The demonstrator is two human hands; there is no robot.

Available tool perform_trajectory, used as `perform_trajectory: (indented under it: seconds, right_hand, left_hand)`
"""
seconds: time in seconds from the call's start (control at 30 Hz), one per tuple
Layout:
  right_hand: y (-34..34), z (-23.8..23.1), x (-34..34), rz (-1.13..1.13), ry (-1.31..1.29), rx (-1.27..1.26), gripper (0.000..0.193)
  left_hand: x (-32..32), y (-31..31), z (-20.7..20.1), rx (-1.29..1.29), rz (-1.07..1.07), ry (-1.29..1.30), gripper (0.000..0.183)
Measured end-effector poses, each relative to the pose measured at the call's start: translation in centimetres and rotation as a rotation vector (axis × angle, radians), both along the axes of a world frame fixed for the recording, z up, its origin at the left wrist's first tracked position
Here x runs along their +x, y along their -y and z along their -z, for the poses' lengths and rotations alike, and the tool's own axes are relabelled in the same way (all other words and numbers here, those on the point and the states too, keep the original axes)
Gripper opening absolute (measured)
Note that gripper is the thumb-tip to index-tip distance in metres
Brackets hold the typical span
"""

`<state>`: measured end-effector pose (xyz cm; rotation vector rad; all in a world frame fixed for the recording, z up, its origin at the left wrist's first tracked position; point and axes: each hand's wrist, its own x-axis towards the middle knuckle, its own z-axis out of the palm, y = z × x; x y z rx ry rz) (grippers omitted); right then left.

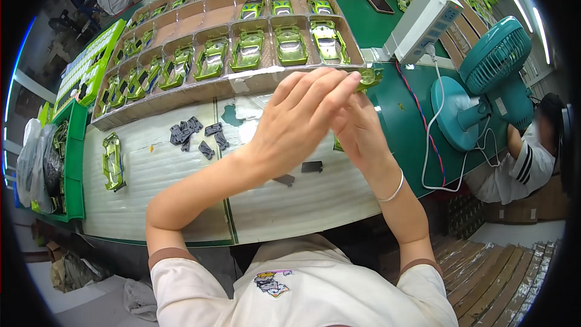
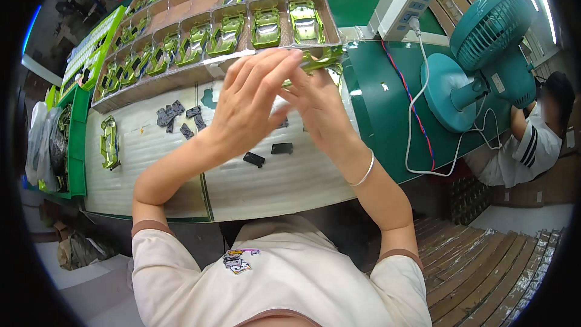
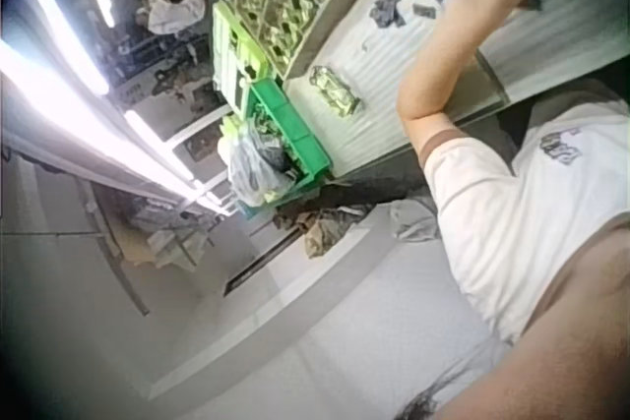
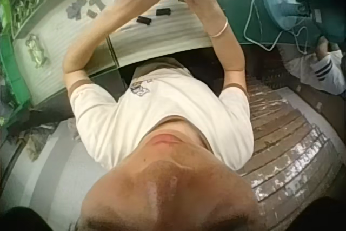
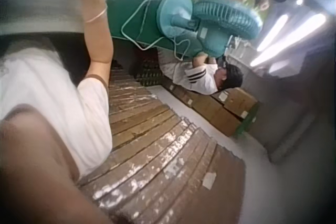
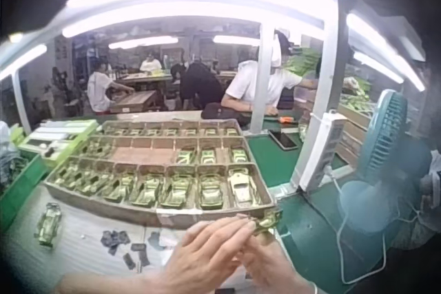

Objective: The person assembles small green toy cars by hand at a factory workstation. They pick up a car body, insert small black plastic components into the interior, and place the finished unit into a cardboard tray. The process is repeated continuously for multiple units.

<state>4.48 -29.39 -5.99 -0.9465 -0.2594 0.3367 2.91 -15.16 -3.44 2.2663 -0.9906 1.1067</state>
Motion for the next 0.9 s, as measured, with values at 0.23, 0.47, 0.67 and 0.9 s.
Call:
perform_trajectory:
  seconds: [0.23, 0.47, 0.67, 0.9]
  right_hand:
    - [1.4, -1.3, 1.6, 0.335, 0.247, 0.054, 0.045]
    - [1.3, -1.0, 1.9, 0.243, 0.555, -0.016, 0.071]
    - [0.2, -0.4, 2.3, 0.127, 0.884, -0.015, 0.071]
    - [-1.5, 0.4, 0.6, 0.015, 1.048, -0.07, 0.049]
  left_hand:
    - [-0.9, -3.1, 3.2, -0.001, 0.104, -0.701, 0.021]
    - [-1.3, -3.3, 4.3, 0.127, 0.102, -0.716, 0.01]
    - [-2.4, -4.6, -4.2, -0.333, 0.387, -0.634, 0.015]
    - [-2.9, -4.5, -3.4, -0.175, 0.321, -0.548, 0.016]
